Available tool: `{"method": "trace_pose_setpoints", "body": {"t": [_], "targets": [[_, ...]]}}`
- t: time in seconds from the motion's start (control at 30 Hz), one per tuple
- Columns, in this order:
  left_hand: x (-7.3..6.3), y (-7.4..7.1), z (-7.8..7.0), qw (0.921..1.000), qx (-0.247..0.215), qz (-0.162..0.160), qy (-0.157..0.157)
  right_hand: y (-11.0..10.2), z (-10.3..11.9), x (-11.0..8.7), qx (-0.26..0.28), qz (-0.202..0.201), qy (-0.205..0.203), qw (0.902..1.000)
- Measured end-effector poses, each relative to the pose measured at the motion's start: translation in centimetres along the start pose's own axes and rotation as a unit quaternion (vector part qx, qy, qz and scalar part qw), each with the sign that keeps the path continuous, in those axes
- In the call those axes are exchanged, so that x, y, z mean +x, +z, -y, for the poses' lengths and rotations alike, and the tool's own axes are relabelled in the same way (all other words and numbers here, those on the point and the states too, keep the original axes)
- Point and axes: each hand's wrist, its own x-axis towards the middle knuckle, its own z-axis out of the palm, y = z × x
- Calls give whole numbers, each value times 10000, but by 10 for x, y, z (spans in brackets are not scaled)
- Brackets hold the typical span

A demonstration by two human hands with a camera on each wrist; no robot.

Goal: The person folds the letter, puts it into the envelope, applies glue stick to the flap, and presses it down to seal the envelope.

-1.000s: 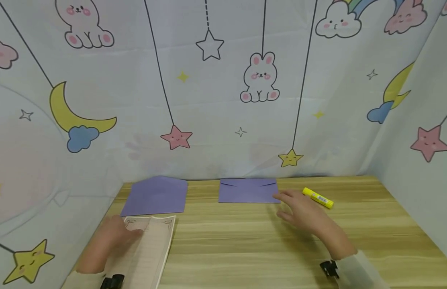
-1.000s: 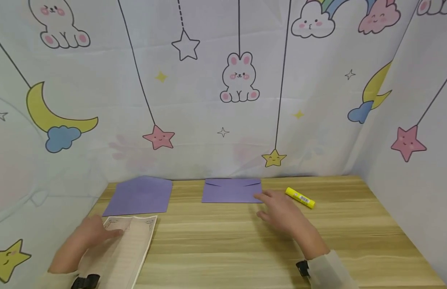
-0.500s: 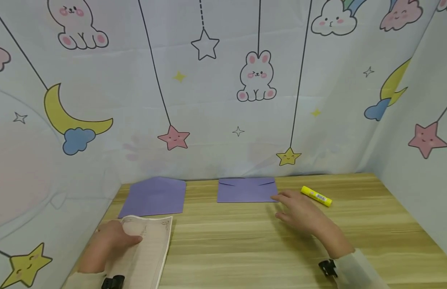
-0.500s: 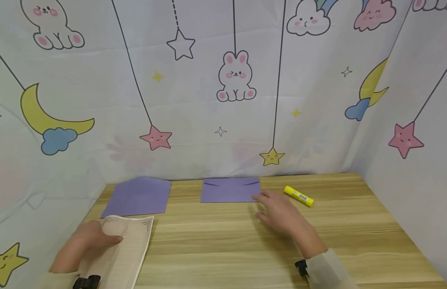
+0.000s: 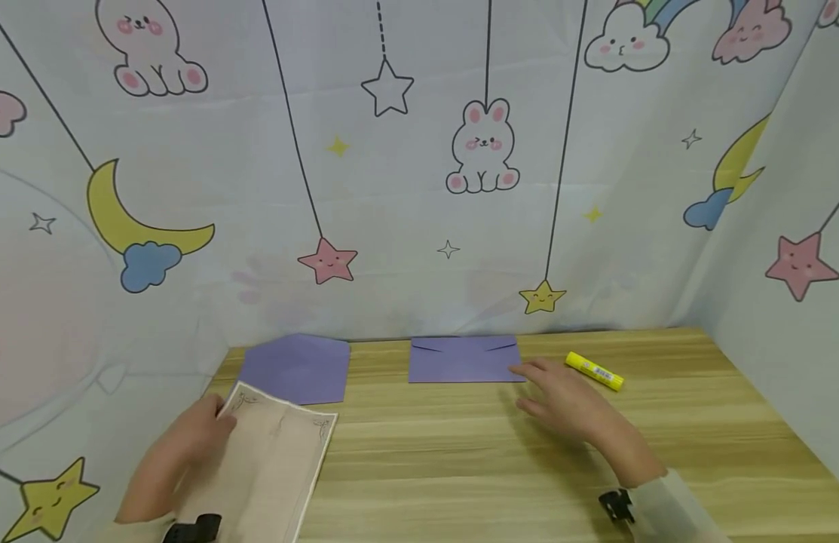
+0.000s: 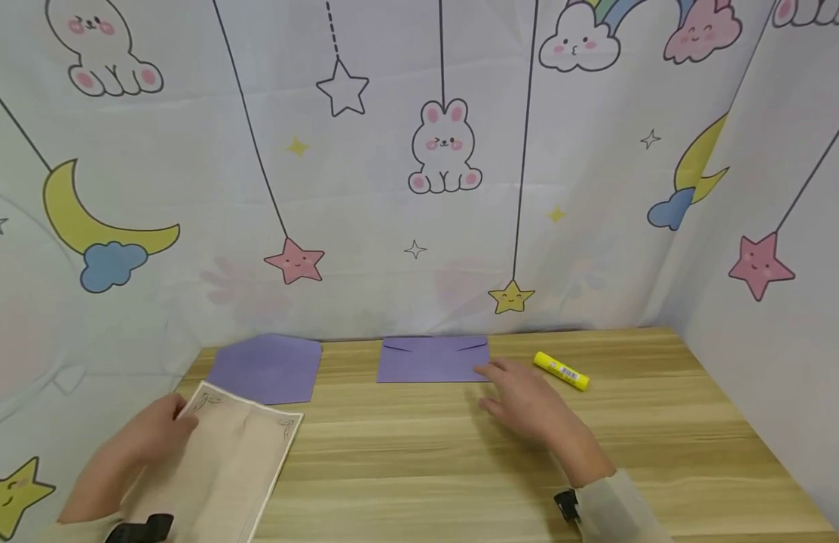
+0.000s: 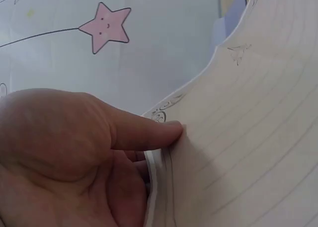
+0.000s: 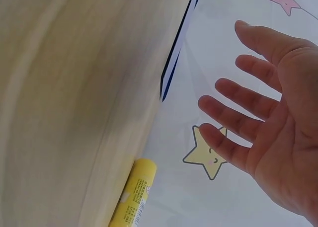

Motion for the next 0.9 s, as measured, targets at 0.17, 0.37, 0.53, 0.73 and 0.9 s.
{"method": "trace_pose_setpoints", "body": {"t": [0.17,0.37,0.53,0.73,0.9], "targets": [[-3,-13,-17,9989,-415,10,235,-3,0,1,516,109,218,9984],[-1,-7,-48,9859,-1656,96,216,-7,-2,5,1502,10,378,9879],[7,13,-86,9682,-2471,-14,377,-8,1,11,2116,-128,374,9766],[30,45,-126,9415,-3310,31,631,-6,11,17,2688,-268,401,9620],[48,73,-158,9220,-3821,-20,630,-2,19,24,3525,-146,648,9334]]}}
